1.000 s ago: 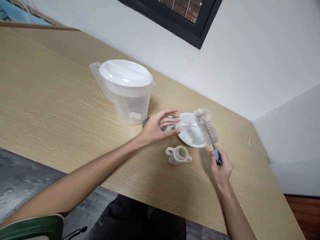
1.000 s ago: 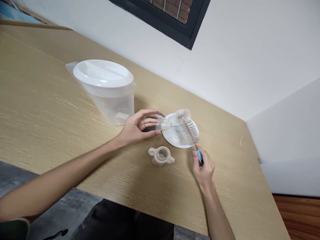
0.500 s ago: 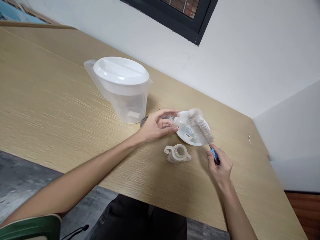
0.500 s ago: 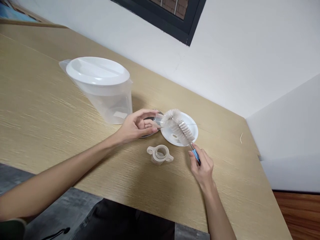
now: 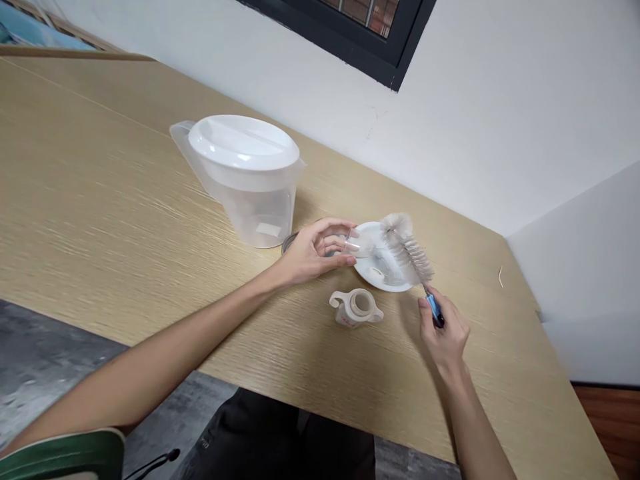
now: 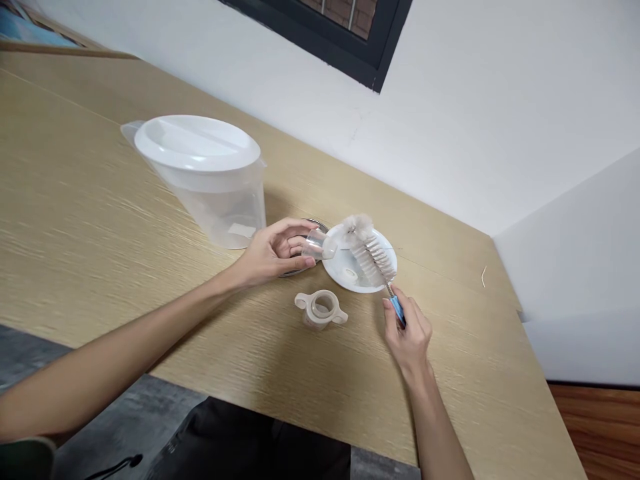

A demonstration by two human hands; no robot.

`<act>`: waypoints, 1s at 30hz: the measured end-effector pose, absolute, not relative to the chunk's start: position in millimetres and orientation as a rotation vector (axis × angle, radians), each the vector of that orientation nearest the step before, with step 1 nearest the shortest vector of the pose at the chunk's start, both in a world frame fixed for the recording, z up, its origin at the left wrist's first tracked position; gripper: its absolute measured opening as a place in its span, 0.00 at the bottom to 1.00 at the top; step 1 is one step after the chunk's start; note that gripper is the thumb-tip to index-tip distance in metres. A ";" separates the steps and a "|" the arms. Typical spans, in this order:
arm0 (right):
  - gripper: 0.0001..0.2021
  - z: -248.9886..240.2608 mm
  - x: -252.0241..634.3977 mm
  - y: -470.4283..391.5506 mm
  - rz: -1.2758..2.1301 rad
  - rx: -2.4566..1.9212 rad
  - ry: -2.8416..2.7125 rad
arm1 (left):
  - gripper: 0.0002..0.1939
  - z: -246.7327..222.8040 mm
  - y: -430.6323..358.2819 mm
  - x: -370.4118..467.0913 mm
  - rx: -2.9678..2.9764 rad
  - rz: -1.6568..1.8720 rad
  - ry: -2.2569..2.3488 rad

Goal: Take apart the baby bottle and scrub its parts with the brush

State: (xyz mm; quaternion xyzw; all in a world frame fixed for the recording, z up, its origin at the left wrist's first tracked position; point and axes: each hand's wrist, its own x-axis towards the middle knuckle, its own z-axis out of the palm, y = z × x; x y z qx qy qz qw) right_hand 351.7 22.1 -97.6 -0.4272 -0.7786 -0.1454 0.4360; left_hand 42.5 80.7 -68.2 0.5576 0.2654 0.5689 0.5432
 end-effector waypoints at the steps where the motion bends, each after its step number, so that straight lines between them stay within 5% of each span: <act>1: 0.14 -97.9 352.2 21.5 -0.382 -1.064 -1.918 | 0.32 -69.4 81.4 42.3 1.326 1.347 0.641; 13: 0.14 -98.1 357.6 27.5 -0.339 -1.097 -2.034 | 0.39 -69.7 80.4 41.8 1.394 1.359 0.717; 30: 0.12 -99.9 360.7 26.6 -0.342 -1.156 -1.901 | 0.29 -69.0 78.9 42.9 1.394 1.385 0.697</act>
